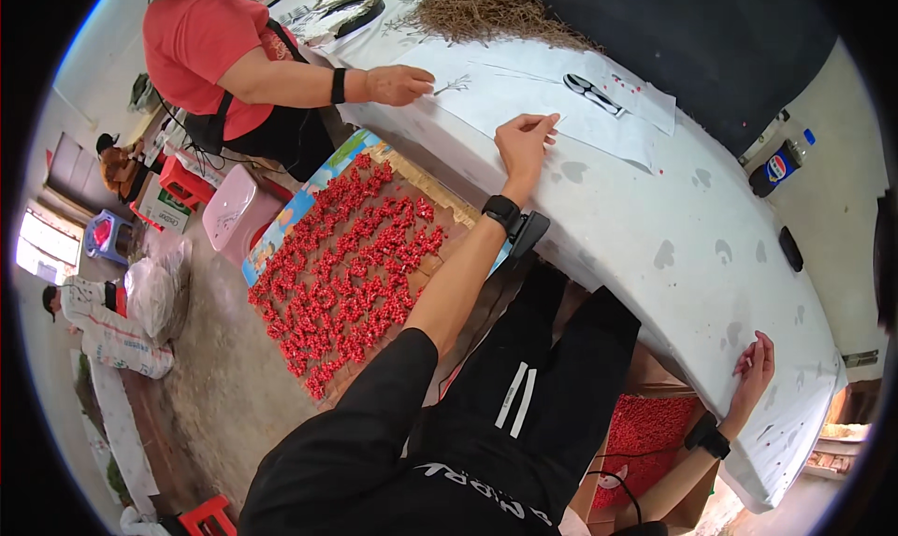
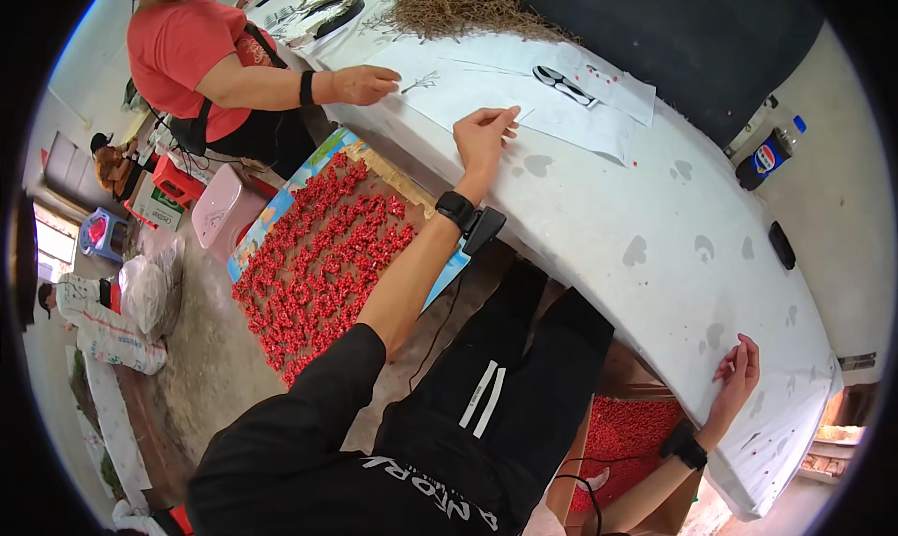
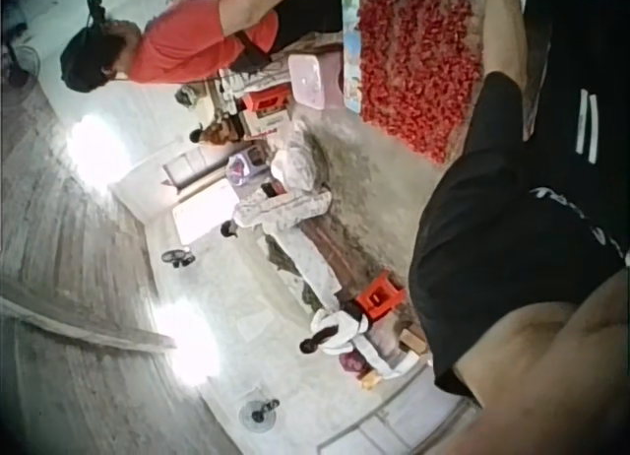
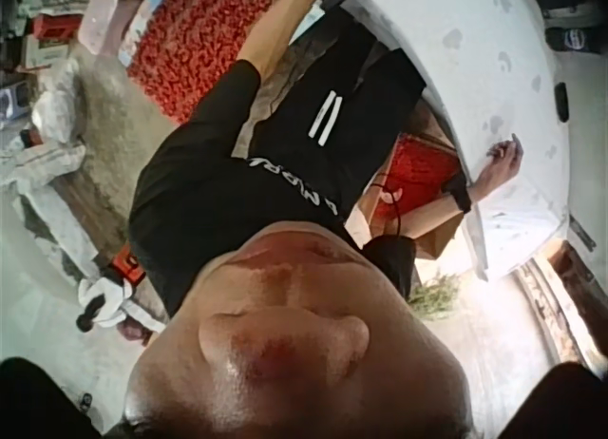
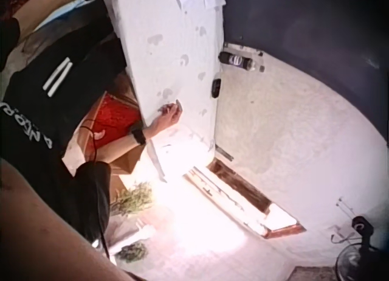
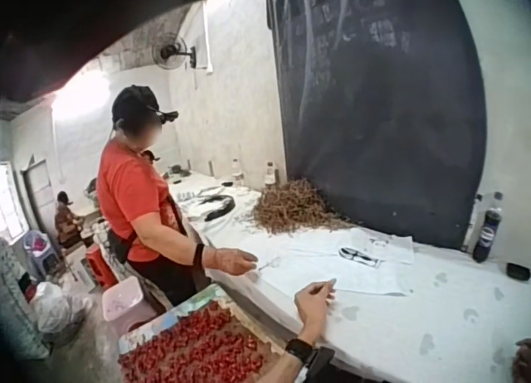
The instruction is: Assembling small red decorative elements onto plastic stems and arranging them on a tray.
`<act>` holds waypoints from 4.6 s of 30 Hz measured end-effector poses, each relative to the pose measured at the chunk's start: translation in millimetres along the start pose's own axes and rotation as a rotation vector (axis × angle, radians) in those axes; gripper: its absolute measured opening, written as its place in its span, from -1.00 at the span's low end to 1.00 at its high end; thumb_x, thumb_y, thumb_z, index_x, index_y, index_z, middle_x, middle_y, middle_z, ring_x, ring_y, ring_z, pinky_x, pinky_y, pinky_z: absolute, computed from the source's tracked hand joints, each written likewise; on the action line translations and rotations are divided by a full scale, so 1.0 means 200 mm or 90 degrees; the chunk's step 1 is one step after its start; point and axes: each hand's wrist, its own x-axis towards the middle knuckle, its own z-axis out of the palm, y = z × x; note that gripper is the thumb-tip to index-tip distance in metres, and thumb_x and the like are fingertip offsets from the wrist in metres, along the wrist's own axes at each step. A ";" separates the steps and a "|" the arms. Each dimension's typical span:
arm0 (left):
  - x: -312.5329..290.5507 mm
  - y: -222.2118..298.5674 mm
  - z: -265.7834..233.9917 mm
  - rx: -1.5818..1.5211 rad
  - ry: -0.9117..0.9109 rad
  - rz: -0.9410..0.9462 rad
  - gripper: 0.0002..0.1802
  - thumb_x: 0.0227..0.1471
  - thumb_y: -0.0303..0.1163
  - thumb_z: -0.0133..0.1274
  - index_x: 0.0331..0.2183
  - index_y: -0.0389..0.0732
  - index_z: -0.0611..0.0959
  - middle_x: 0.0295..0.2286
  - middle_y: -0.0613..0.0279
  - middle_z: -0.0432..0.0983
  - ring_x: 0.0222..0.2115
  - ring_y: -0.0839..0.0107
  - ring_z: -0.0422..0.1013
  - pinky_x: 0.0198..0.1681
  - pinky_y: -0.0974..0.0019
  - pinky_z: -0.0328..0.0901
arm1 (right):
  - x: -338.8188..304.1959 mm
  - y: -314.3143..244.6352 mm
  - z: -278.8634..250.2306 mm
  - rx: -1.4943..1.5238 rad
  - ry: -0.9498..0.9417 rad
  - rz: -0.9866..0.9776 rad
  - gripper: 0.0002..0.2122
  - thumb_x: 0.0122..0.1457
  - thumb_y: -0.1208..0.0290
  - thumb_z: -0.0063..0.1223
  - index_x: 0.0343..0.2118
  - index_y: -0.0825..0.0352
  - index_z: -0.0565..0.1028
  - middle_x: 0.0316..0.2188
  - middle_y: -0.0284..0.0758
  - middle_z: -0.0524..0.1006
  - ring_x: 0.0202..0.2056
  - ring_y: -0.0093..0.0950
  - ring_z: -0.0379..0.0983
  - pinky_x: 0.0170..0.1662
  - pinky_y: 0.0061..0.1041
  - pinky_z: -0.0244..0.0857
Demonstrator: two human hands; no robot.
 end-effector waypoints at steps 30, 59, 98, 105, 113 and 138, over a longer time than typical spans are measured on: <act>0.51 -0.03 -0.65 0.491 0.276 0.421 -0.86 -0.03 -0.44 0.10 -0.43 -0.31 0.66 -0.45 0.01 0.49 -0.43 0.17 0.44 -0.35 0.20 0.34 | 0.00 -0.01 0.06 -0.090 0.003 0.002 -0.82 0.24 0.37 -0.08 -0.25 0.35 0.51 -0.68 -0.50 0.29 -0.70 -0.76 0.09 -0.69 -0.75 -0.04; -2.10 -0.80 0.89 0.145 -1.258 -0.574 -0.74 0.18 -0.34 -0.06 -0.29 -0.36 0.57 -0.44 0.12 0.58 -0.47 0.45 0.51 -0.36 0.46 0.41 | -1.72 1.94 -0.85 -0.492 0.466 0.613 -0.64 -0.08 0.22 0.18 -0.38 0.49 0.51 -0.47 -0.07 0.55 -0.38 -0.23 0.53 -0.27 -0.30 0.34; -2.23 -1.16 0.87 0.436 -1.171 -0.452 -0.69 0.18 -0.40 -0.11 -0.40 -0.47 0.58 -0.53 -0.01 0.58 -0.55 0.35 0.53 -0.49 0.35 0.42 | -0.96 0.73 -0.43 -0.436 0.386 0.201 -0.42 -0.08 0.39 0.23 -0.01 0.39 0.18 -0.14 -0.11 0.41 -0.33 -0.39 0.48 -0.35 -0.45 0.41; -2.21 -1.08 0.89 0.422 -1.204 -0.478 -0.71 0.16 -0.38 -0.05 -0.42 -0.45 0.59 -0.54 0.04 0.58 -0.56 0.36 0.52 -0.49 0.36 0.42 | -1.10 0.96 -0.61 -0.570 0.484 0.226 -0.38 -0.12 0.35 0.28 -0.02 0.41 0.20 -0.20 -0.09 0.44 -0.33 -0.31 0.49 -0.34 -0.42 0.39; -2.26 -1.06 0.90 0.351 -1.206 -0.452 -0.76 0.10 -0.39 0.04 -0.42 -0.42 0.60 -0.54 0.07 0.58 -0.55 0.39 0.52 -0.47 0.36 0.41 | -1.49 1.79 -0.98 -0.416 0.620 0.569 -0.32 -0.09 0.21 0.26 -0.04 0.63 0.23 -0.25 0.15 0.43 -0.10 -0.02 0.39 -0.03 -0.06 0.25; -2.25 -1.10 0.90 0.544 -1.161 -0.301 -0.82 -0.03 -0.47 0.10 -0.56 -0.38 0.65 -0.58 0.09 0.58 -0.55 0.38 0.52 -0.41 0.34 0.39 | -1.08 0.94 -0.45 -0.398 0.475 0.088 -0.41 -0.12 0.46 0.20 0.04 0.45 0.27 -0.09 -0.11 0.32 -0.13 -0.17 0.39 -0.10 -0.21 0.33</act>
